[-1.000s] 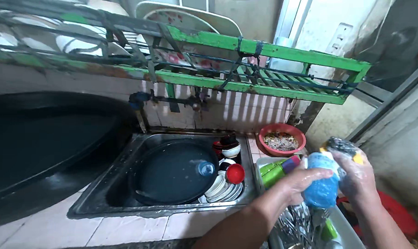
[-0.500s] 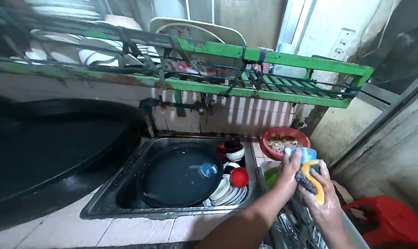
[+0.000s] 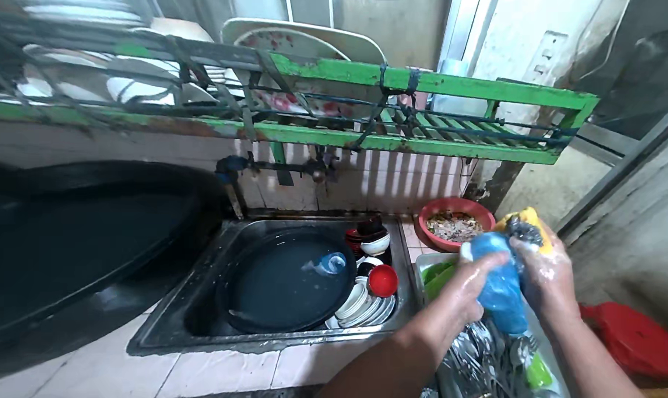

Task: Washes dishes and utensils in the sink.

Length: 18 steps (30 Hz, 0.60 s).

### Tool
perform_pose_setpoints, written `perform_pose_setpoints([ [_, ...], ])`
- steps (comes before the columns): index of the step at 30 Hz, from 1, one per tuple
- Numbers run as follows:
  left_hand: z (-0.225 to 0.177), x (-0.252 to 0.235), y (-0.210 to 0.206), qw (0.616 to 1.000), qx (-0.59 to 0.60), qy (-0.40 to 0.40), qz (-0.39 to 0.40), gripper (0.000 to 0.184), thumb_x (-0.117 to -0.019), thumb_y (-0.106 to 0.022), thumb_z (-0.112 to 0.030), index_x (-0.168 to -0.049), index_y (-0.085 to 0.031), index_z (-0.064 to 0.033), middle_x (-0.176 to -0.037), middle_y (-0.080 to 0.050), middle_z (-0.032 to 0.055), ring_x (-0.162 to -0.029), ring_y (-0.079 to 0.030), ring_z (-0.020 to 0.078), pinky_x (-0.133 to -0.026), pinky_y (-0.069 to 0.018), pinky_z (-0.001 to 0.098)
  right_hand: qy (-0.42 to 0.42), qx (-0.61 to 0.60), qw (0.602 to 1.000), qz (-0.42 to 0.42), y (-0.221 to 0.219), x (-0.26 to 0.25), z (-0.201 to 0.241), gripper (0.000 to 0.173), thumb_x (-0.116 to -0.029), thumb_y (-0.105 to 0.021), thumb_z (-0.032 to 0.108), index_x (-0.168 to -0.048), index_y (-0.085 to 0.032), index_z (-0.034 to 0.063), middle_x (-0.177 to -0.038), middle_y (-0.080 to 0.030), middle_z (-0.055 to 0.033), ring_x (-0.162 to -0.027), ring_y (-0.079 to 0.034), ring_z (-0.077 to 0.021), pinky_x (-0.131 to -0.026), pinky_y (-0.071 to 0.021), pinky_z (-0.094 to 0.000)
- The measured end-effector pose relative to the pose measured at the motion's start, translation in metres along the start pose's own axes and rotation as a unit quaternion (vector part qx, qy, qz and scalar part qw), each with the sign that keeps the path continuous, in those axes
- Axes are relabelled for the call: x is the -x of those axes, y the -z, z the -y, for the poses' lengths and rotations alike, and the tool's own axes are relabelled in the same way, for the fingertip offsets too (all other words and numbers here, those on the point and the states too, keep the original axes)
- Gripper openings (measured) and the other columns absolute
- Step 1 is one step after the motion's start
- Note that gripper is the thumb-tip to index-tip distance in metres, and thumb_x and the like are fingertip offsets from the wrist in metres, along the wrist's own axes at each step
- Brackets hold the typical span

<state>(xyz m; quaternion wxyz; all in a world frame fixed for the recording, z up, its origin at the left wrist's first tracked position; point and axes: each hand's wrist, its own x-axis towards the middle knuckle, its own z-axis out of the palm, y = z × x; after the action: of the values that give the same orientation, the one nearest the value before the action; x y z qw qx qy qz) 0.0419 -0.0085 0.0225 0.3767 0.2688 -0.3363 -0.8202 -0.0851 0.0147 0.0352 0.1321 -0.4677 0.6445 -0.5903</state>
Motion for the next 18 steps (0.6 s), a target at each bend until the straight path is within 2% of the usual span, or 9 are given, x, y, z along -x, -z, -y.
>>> perform_pose_setpoints([
  [1, 0.0, -0.006, -0.001, 0.997, 0.072, 0.0, -0.03, 0.047, -0.0962, -0.067, -0.026, -0.14, -0.052, -0.0175, -0.115, -0.066, 0.0123, -0.099, -0.066, 0.0249, -0.084, -0.0562, 0.0452, -0.004, -0.005, 1.0, 0.009, -0.003, 0.011, -0.002, 0.064, -0.0935, -0.069, 0.018, -0.153, -0.045, 0.0113, -0.138, -0.061, -0.0148, -0.119, -0.063, -0.0226, -0.1, -0.0534, -0.0471],
  [3, -0.003, -0.014, 0.0, 0.983, 0.162, -0.013, -0.082, 0.038, -0.099, -0.063, -0.034, -0.13, -0.057, -0.0134, -0.111, -0.065, 0.0099, -0.097, -0.065, 0.0227, -0.083, -0.0553, 0.0434, 0.051, 0.025, 0.998, 0.012, -0.015, 0.039, -0.008, 0.06, -0.0928, -0.068, 0.018, -0.147, -0.049, 0.003, -0.133, -0.062, -0.0188, -0.112, -0.065, -0.0241, -0.093, -0.055, -0.0474],
  [5, -0.005, -0.013, -0.001, 0.973, 0.199, -0.022, -0.113, 0.039, -0.1021, -0.059, -0.038, -0.13, -0.057, -0.0112, -0.114, -0.064, 0.0104, -0.101, -0.063, 0.0219, -0.086, -0.0541, 0.0426, 0.225, 0.08, 0.971, 0.025, -0.024, 0.055, -0.029, 0.056, -0.093, -0.065, 0.025, -0.141, -0.054, -0.0028, -0.144, -0.056, -0.0217, -0.135, -0.055, -0.026, -0.111, -0.0472, -0.0453],
  [7, 0.004, -0.008, -0.01, 0.972, 0.204, -0.011, -0.12, 0.039, -0.1038, -0.055, -0.042, -0.127, -0.059, -0.0116, -0.113, -0.065, 0.009, -0.101, -0.064, 0.0206, -0.087, -0.0538, 0.0412, 0.345, 0.118, 0.931, 0.009, -0.021, 0.045, -0.043, 0.047, -0.0961, -0.064, 0.03, -0.133, -0.059, 0.0008, -0.14, -0.058, -0.0237, -0.137, -0.053, -0.0329, -0.115, -0.043, -0.0499],
  [9, 0.013, -0.01, -0.019, 0.971, 0.198, 0.028, -0.132, 0.043, -0.1035, -0.052, -0.049, -0.129, -0.058, -0.0152, -0.118, -0.064, 0.0079, -0.107, -0.062, 0.0226, -0.09, -0.0524, 0.0453, 0.341, 0.144, 0.929, -0.011, -0.014, 0.028, -0.034, 0.042, -0.0932, -0.068, 0.024, -0.124, -0.065, -0.0035, -0.121, -0.067, -0.0239, -0.117, -0.064, -0.0349, -0.103, -0.051, -0.0511],
  [12, 0.021, -0.012, -0.028, 0.965, 0.209, 0.048, -0.15, 0.043, -0.1039, -0.054, -0.044, -0.135, -0.056, -0.014, -0.126, -0.062, 0.0111, -0.115, -0.06, 0.027, -0.096, -0.0503, 0.0513, 0.212, 0.152, 0.965, -0.014, -0.012, 0.021, -0.002, 0.04, -0.0982, -0.065, 0.015, -0.131, -0.062, -0.0065, -0.124, -0.066, -0.026, -0.116, -0.065, -0.0356, -0.104, -0.0499, -0.0514],
  [13, 0.02, -0.01, -0.027, 0.964, 0.217, 0.047, -0.147, 0.042, -0.105, -0.051, -0.045, -0.132, -0.057, -0.0138, -0.121, -0.064, 0.0101, -0.11, -0.062, 0.0252, -0.092, -0.0522, 0.0487, 0.24, 0.164, 0.957, -0.012, -0.013, 0.022, -0.005, 0.04, -0.0977, -0.064, 0.015, -0.131, -0.062, -0.0066, -0.124, -0.066, -0.0265, -0.115, -0.066, -0.037, -0.103, -0.0507, -0.0536],
  [15, 0.014, -0.002, -0.02, 0.961, 0.243, 0.038, -0.124, 0.038, -0.1075, -0.042, -0.047, -0.113, -0.06, -0.0143, -0.095, -0.065, 0.0048, -0.086, -0.065, 0.0173, -0.074, -0.0556, 0.0374, 0.362, 0.192, 0.912, 0.014, -0.012, 0.031, -0.024, 0.039, -0.0942, -0.061, 0.022, -0.125, -0.066, -0.0018, -0.126, -0.067, -0.0221, -0.123, -0.062, -0.0363, -0.105, -0.0493, -0.0555],
  [18, 0.003, 0.0, 0.007, 0.979, 0.192, 0.04, -0.048, 0.037, -0.1057, -0.047, -0.045, -0.117, -0.061, -0.0132, -0.093, -0.067, 0.0053, -0.082, -0.067, 0.0161, -0.072, -0.0581, 0.0352, 0.443, 0.227, 0.862, 0.093, 0.006, 0.049, -0.045, 0.032, -0.0953, -0.055, 0.021, -0.122, -0.07, 0.0124, -0.143, -0.06, -0.0158, -0.141, -0.05, -0.034, -0.113, -0.045, -0.0518],
])
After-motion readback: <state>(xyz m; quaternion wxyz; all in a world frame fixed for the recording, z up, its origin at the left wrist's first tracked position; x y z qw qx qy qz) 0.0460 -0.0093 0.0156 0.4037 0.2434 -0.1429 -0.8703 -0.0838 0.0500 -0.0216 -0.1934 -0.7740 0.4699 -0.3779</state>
